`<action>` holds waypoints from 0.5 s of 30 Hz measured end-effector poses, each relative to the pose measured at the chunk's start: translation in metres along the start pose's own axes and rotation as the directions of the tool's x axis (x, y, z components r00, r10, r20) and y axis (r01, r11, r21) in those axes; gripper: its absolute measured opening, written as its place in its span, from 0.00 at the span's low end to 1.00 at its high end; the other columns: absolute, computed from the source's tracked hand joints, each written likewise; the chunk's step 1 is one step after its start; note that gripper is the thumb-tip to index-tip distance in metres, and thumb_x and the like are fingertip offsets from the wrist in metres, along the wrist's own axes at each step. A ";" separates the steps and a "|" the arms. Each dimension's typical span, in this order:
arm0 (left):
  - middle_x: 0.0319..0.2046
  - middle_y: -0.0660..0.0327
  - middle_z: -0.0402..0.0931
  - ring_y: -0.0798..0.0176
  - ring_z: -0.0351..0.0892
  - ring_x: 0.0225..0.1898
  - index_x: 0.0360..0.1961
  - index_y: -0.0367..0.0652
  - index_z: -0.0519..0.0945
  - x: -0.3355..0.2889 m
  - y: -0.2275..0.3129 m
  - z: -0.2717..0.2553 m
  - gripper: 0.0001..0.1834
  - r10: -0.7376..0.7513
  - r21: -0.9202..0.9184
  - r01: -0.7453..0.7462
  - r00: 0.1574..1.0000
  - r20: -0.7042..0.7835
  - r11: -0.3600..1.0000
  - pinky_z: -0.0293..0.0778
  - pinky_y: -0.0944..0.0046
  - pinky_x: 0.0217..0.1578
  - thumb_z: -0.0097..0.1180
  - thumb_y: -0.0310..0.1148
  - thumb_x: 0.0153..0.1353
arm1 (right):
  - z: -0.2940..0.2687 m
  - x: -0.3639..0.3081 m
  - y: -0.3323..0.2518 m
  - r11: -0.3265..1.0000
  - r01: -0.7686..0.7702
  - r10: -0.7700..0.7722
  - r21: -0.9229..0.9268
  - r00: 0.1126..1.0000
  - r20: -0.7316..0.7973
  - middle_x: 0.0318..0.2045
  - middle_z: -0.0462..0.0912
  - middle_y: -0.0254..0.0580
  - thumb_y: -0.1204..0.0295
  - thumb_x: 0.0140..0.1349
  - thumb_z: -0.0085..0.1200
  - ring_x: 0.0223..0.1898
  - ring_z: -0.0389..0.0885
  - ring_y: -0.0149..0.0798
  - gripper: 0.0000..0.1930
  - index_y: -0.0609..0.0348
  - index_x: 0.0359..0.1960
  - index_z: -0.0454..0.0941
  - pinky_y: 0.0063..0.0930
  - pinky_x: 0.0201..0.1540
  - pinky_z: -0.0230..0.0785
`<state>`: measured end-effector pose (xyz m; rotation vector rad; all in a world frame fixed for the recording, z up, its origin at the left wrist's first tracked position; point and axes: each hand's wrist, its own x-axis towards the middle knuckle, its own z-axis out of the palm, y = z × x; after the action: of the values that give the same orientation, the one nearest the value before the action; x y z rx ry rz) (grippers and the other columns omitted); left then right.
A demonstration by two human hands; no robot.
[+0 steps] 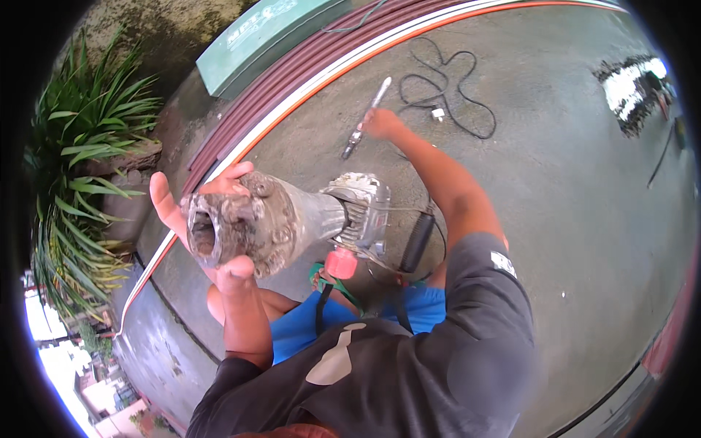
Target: The person assembles a jackhammer by opening a metal case, removing the tool body, and inserting a metal bit into the chuck.
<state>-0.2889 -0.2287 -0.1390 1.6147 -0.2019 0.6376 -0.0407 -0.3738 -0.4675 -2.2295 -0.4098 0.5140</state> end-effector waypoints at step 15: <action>0.44 0.45 0.76 0.47 0.77 0.55 0.73 0.38 0.39 -0.004 -0.011 -0.019 0.75 0.100 -0.234 -0.064 0.984 0.146 0.970 0.70 0.50 0.57 0.87 0.39 0.34 | 0.105 0.075 0.015 0.958 0.027 0.077 -0.285 0.934 0.348 0.45 0.87 0.51 0.45 0.65 0.56 0.28 0.87 0.46 0.31 0.55 0.61 0.76 0.39 0.35 0.79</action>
<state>-0.2922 -0.2096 -0.1503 1.4390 -0.4453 0.5293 -0.0252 -0.2833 -0.5593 -2.4205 -0.6807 0.9311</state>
